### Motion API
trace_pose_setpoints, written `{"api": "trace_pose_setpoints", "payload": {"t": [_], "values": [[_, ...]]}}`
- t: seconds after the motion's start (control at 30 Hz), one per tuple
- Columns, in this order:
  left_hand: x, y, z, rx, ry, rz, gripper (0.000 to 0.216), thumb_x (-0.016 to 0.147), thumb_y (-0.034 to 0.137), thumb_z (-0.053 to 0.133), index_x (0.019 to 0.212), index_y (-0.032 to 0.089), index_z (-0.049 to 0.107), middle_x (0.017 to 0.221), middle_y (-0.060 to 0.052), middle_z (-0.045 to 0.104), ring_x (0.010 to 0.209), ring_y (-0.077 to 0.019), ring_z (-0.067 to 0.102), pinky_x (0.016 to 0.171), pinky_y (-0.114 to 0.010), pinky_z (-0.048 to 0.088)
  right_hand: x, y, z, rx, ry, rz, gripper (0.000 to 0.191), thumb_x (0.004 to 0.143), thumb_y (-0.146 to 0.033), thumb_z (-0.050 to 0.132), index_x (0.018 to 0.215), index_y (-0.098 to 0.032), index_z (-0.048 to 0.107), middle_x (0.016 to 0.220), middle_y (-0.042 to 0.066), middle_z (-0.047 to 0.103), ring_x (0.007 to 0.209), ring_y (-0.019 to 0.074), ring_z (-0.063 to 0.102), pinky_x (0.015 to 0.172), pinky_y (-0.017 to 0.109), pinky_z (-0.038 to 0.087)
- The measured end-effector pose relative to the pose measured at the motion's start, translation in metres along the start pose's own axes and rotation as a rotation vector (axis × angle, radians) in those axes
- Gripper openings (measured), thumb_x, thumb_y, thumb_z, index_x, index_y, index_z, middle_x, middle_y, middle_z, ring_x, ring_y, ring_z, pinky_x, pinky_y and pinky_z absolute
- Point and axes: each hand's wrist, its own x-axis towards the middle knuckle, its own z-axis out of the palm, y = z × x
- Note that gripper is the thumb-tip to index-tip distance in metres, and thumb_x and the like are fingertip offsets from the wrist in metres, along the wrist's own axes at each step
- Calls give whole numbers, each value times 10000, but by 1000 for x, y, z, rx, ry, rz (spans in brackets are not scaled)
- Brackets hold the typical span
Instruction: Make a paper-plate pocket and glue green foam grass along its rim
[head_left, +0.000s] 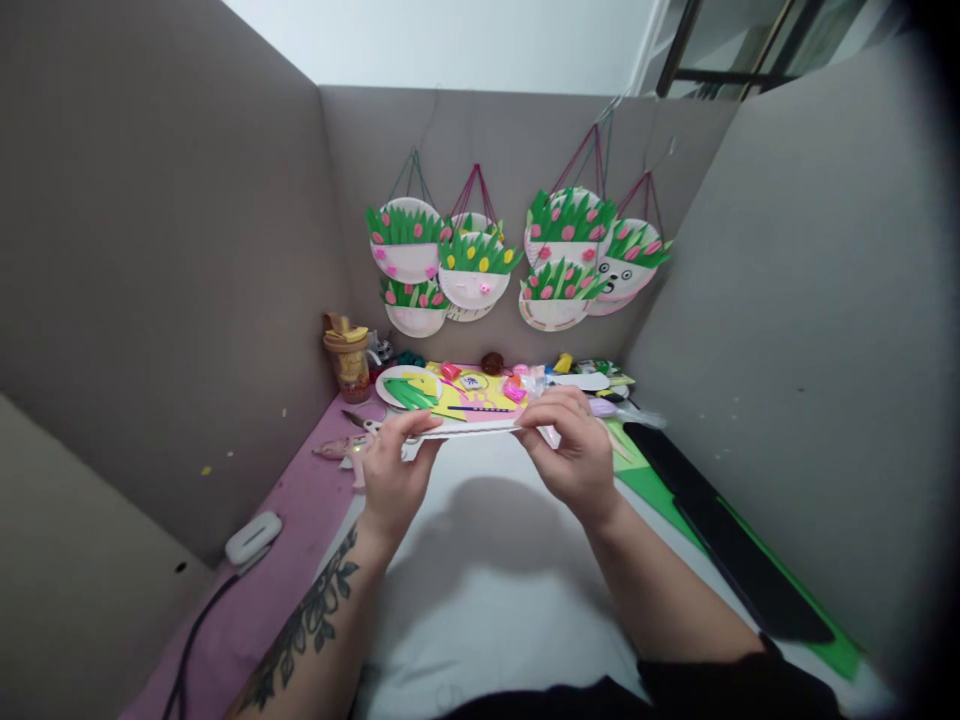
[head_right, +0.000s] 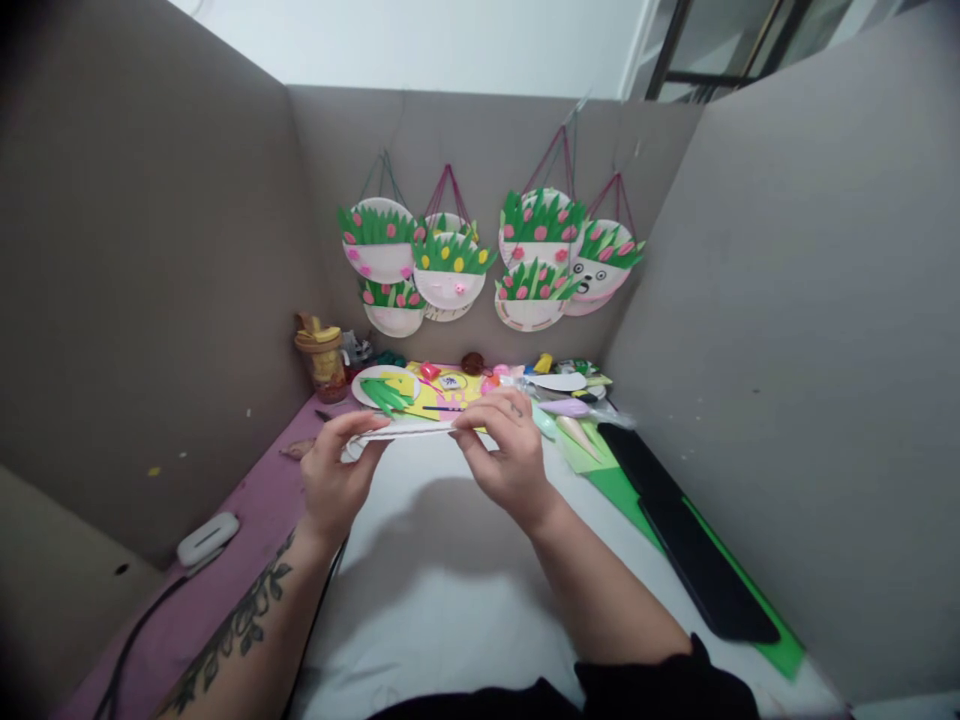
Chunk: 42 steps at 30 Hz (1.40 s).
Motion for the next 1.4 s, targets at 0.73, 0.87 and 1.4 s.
{"api": "trace_pose_setpoints", "payload": {"t": [0.73,0.87,1.4], "values": [[0,0,5,79,9,244,250,807,162,634,1042,217,569,865,-34,709,852,-164,663,851,-328,505,-3,-2,10,-107,-75,-57,105,774,-151,650,793,-253,633,757,-1,684,818,205,582,822,413,397],[1,4,3,85,-20,94,204,819,245,638,1010,199,583,867,-35,710,810,-152,671,772,-282,522,-1,1,8,-37,-50,45,83,795,-172,628,756,-243,641,724,2,679,785,199,581,804,404,417],[1,8,0,62,189,-93,393,691,329,750,993,177,549,949,-63,623,908,-188,602,778,-322,497,-5,18,11,92,110,335,60,826,-243,619,792,-212,658,771,25,652,768,184,579,740,346,448]]}}
